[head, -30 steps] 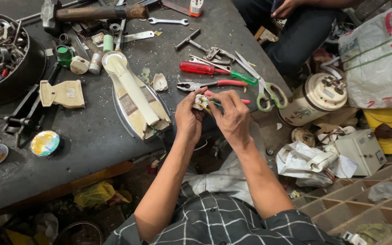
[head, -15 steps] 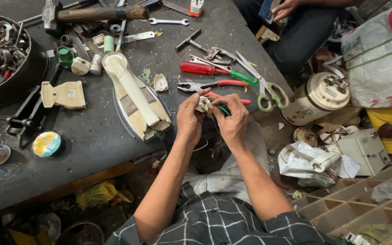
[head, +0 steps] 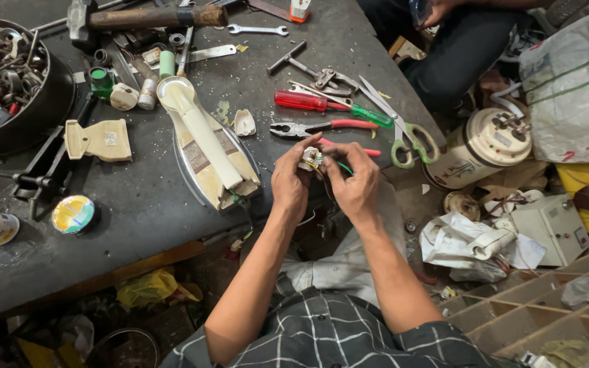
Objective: The person uses a screwdriver to tighten screws on a small white electrical component while holding it with the other hand. They repeatedly adjust wires and reposition the component on the workbench.
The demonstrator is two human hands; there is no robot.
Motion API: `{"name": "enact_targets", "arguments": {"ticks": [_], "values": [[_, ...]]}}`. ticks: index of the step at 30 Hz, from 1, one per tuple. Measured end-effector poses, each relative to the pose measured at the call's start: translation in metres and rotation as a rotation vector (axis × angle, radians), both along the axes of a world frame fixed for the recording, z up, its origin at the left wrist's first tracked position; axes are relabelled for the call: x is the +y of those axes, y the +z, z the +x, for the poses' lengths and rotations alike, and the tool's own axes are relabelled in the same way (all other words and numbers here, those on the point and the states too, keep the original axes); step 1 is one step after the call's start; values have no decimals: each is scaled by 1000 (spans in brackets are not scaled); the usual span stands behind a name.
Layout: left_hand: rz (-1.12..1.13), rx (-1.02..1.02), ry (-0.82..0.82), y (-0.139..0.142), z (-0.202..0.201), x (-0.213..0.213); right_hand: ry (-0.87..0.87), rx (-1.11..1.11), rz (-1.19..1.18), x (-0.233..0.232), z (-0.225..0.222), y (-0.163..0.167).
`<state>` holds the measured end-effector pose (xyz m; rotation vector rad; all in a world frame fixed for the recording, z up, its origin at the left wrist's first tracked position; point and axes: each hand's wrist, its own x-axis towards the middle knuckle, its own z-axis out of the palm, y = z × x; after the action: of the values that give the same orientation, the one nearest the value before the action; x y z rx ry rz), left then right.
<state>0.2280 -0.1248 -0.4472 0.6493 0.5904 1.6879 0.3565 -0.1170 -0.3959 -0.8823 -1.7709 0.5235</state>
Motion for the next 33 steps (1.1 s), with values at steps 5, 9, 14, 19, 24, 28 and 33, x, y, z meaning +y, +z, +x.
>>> {"name": "enact_targets", "arguments": {"ticks": [5,9,14,19,24,28,33], "values": [[46,61,15,-10,-5,11,-35,-43,-42,10,-4,0],[43,218,59,-17,-5,15,-20,-57,25,18,-7,-2],[35,187,24,-21,-8,14,-40,-53,10,16,-14,-5],[41,232,54,-22,-11,14,-16,-51,-27,13,-14,-8],[35,212,44,-22,-12,14,34,19,11,17,-17,-12],[-13,175,16,-21,-14,15,-10,-62,-7,18,-18,-13],[49,275,78,-18,-14,18,32,-61,12,20,-17,-11]]}}
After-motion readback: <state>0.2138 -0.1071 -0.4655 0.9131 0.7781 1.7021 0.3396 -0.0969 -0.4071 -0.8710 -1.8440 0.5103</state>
